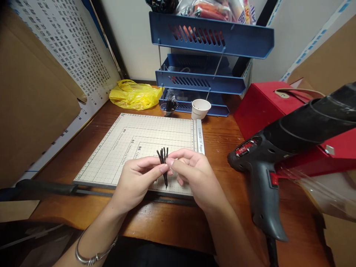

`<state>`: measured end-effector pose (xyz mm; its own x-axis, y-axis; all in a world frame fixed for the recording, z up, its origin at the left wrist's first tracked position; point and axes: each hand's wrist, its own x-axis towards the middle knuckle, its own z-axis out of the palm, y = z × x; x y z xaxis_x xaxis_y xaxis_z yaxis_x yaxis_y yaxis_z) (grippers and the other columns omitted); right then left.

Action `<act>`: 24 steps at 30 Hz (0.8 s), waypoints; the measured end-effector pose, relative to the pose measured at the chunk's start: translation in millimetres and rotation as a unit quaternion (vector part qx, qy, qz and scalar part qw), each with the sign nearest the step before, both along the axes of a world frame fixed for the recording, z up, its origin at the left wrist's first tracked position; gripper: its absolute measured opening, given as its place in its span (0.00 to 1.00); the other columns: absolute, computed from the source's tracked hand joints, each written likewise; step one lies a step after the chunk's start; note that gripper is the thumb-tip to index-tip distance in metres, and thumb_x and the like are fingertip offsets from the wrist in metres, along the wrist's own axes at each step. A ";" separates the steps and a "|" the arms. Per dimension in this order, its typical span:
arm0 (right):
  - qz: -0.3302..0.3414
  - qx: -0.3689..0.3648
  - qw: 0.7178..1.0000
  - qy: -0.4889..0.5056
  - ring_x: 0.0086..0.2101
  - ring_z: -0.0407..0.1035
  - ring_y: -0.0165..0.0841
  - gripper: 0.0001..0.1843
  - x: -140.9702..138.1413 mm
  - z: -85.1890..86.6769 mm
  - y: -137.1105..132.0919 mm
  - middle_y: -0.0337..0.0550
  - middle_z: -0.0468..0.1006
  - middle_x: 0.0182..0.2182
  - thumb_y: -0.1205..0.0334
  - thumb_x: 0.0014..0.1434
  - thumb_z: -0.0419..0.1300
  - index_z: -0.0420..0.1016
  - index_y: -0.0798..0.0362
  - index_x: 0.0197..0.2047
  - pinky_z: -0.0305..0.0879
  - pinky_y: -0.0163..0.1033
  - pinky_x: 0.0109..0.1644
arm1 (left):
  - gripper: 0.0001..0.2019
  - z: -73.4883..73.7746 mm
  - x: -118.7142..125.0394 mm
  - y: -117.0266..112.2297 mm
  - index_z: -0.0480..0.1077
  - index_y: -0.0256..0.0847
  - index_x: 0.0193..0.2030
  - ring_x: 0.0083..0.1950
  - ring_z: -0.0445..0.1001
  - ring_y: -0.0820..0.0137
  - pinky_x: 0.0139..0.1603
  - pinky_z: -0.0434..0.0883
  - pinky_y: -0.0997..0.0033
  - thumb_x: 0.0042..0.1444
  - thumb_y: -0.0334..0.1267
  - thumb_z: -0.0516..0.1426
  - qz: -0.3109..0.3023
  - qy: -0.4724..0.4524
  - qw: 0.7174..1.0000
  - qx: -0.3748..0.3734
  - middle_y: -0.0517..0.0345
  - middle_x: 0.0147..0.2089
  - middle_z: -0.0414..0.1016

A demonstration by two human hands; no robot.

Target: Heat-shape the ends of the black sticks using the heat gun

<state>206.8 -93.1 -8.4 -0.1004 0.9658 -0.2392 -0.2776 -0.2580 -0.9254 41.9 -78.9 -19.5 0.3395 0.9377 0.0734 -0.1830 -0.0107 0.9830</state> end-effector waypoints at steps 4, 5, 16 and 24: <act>0.004 0.001 1.000 0.002 0.17 0.45 0.21 0.17 0.2 1.1 0.8 0.26 0.53 0.14 0.51 0.52 0.74 0.78 0.55 0.32 0.51 0.31 0.23 | 0.05 -0.6 0.0 0.4 0.84 0.41 0.33 0.32 0.76 0.76 0.36 0.71 0.82 0.60 0.30 0.67 -0.009 -0.002 1.000 0.002 0.62 0.30 0.81; 0.002 -0.001 1.000 0.003 0.17 0.44 0.21 0.17 0.2 1.4 1.0 0.26 0.52 0.13 0.51 0.52 0.74 0.79 0.55 0.33 0.51 0.31 0.23 | 0.06 -0.5 0.0 0.3 0.84 0.41 0.33 0.32 0.76 0.76 0.36 0.71 0.82 0.61 0.31 0.66 -0.010 -0.003 1.000 0.005 0.62 0.30 0.81; -0.094 0.042 0.990 -0.099 0.20 0.56 0.23 0.18 1.7 -10.1 1.9 0.32 0.65 0.16 0.47 0.57 0.71 0.83 0.53 0.40 0.52 0.31 0.26 | 0.10 2.3 -1.1 0.3 0.83 0.40 0.33 0.31 0.74 0.76 0.41 0.74 0.79 0.66 0.35 0.63 -0.012 -0.011 0.999 -0.028 0.62 0.26 0.76; -0.040 0.049 0.996 -0.061 0.21 0.62 0.24 0.15 -1.3 -2.8 -2.0 0.30 0.60 0.15 0.57 0.45 0.79 0.83 0.53 0.34 0.62 0.30 0.29 | 0.02 -0.9 -1.7 0.2 0.85 0.41 0.35 0.31 0.76 0.77 0.39 0.73 0.81 0.59 0.33 0.69 -0.028 -0.027 0.999 -0.027 0.61 0.30 0.82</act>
